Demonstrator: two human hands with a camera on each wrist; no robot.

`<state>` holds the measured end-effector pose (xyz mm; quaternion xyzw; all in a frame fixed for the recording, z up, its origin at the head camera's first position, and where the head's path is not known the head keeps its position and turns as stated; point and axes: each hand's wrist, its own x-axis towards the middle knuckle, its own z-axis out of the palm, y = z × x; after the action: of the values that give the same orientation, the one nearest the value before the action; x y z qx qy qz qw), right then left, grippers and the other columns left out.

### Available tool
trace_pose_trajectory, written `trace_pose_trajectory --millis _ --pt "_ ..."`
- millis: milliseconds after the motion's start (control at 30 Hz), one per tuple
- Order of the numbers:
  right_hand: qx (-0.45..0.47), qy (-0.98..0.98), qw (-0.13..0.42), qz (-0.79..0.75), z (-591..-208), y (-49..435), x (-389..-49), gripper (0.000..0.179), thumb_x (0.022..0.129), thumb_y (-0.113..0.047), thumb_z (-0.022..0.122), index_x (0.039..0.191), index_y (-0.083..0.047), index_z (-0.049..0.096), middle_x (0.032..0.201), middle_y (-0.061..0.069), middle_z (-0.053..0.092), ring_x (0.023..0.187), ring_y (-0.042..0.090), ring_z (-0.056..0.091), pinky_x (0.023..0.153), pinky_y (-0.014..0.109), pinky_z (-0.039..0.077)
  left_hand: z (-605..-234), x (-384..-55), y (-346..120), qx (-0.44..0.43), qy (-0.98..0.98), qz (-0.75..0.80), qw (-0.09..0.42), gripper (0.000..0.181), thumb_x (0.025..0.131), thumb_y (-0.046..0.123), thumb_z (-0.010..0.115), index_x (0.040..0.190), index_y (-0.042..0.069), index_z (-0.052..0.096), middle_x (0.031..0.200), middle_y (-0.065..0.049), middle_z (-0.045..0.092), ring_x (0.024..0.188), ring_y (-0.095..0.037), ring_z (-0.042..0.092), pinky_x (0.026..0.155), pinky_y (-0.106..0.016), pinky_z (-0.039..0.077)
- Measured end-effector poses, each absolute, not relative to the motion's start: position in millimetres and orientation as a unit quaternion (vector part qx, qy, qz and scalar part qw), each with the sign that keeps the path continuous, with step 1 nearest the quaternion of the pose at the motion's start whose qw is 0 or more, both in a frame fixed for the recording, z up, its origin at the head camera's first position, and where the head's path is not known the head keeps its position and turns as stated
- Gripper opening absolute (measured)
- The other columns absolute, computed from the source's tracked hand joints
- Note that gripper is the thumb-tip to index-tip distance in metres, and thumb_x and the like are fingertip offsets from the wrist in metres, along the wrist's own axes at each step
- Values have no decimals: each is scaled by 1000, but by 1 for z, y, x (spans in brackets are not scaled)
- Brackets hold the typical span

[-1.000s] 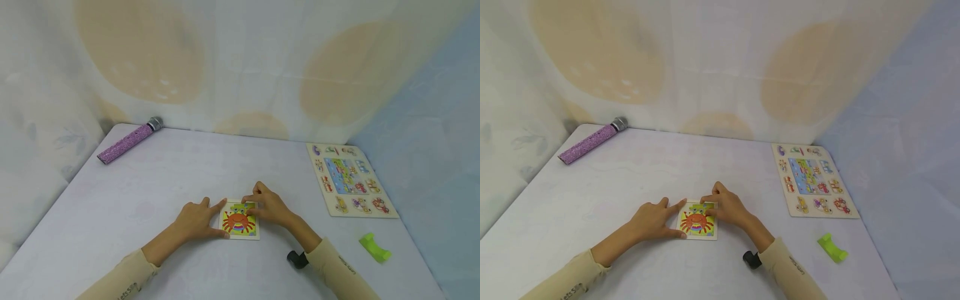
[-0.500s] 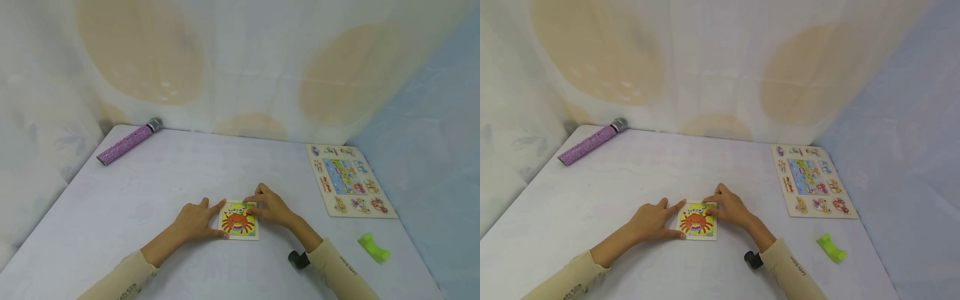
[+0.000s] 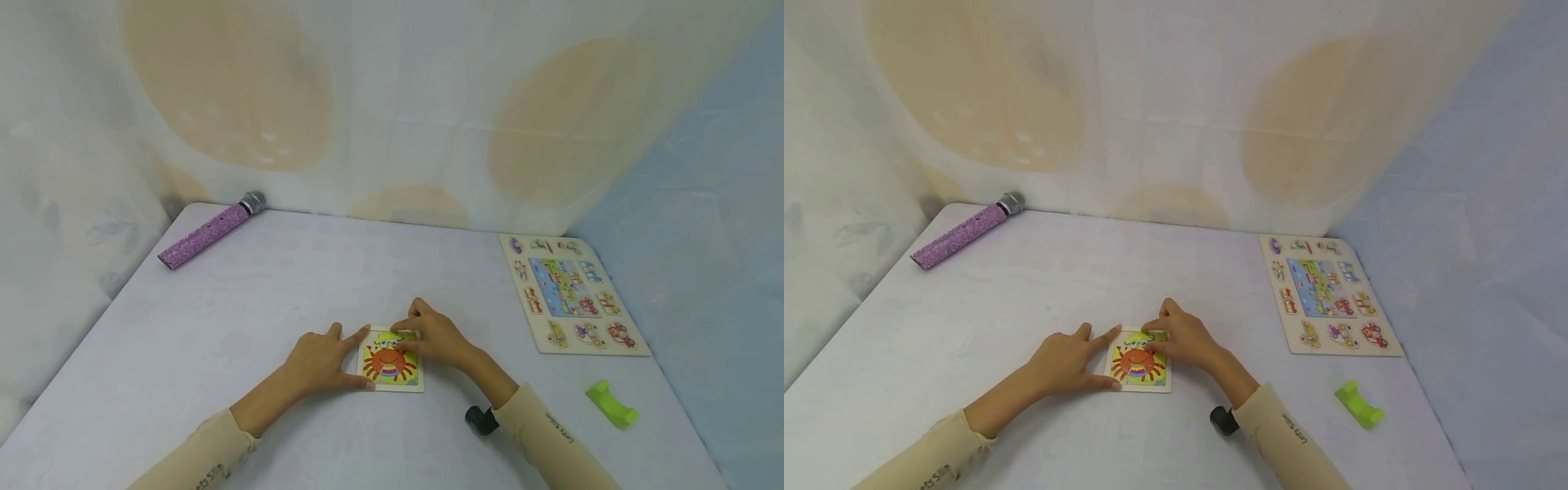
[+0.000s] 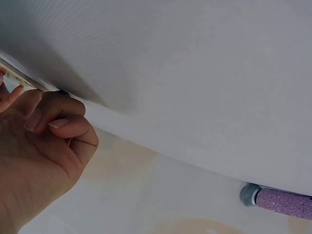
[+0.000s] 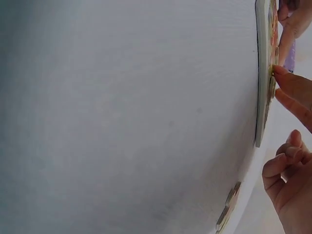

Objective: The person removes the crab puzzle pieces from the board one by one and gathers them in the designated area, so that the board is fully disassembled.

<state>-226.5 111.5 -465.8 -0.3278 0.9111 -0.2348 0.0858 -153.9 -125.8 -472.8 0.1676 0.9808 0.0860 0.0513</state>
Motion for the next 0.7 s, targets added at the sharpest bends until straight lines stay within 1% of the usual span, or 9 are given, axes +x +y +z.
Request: trace_pose_trajectory --millis 133,300,433,567,700 --pt "-343 911 78 -214 -463 109 -227 35 84 -32 80 113 -14 77 92 -3 39 82 10 42 66 20 37 -471 -154 -126 168 980 89 53 98 69 81 66 150 31 44 91 -9 52 54 -19 38 56 -31 35" --pt "-377 907 77 -168 -454 103 -230 30 83 -32 81 106 -13 77 96 -3 41 83 10 46 68 20 41 -470 -153 -125 172 979 98 50 98 69 80 67 150 29 45 90 -9 51 54 -18 36 55 -31 34" --pt "-397 903 77 -143 -452 100 -233 29 83 -34 81 102 -13 76 96 -3 42 81 9 47 68 20 42 -472 -152 -125 169 978 108 50 97 69 79 68 149 29 46 93 -11 53 54 -18 37 55 -32 35" --pt "-394 906 58 -146 -453 105 -233 32 81 -35 82 102 -12 77 95 -4 41 79 8 46 66 19 40 -474 -152 -124 168 979 107 49 98 68 80 67 150 30 45 94 -11 53 54 -19 38 54 -31 35" --pt "-382 906 22 -183 -450 121 -233 29 78 -29 84 99 -11 77 94 -4 40 80 12 50 65 19 41 -475 -152 -126 160 980 104 52 97 68 80 68 149 32 45 95 -11 54 55 -19 39 54 -31 36"
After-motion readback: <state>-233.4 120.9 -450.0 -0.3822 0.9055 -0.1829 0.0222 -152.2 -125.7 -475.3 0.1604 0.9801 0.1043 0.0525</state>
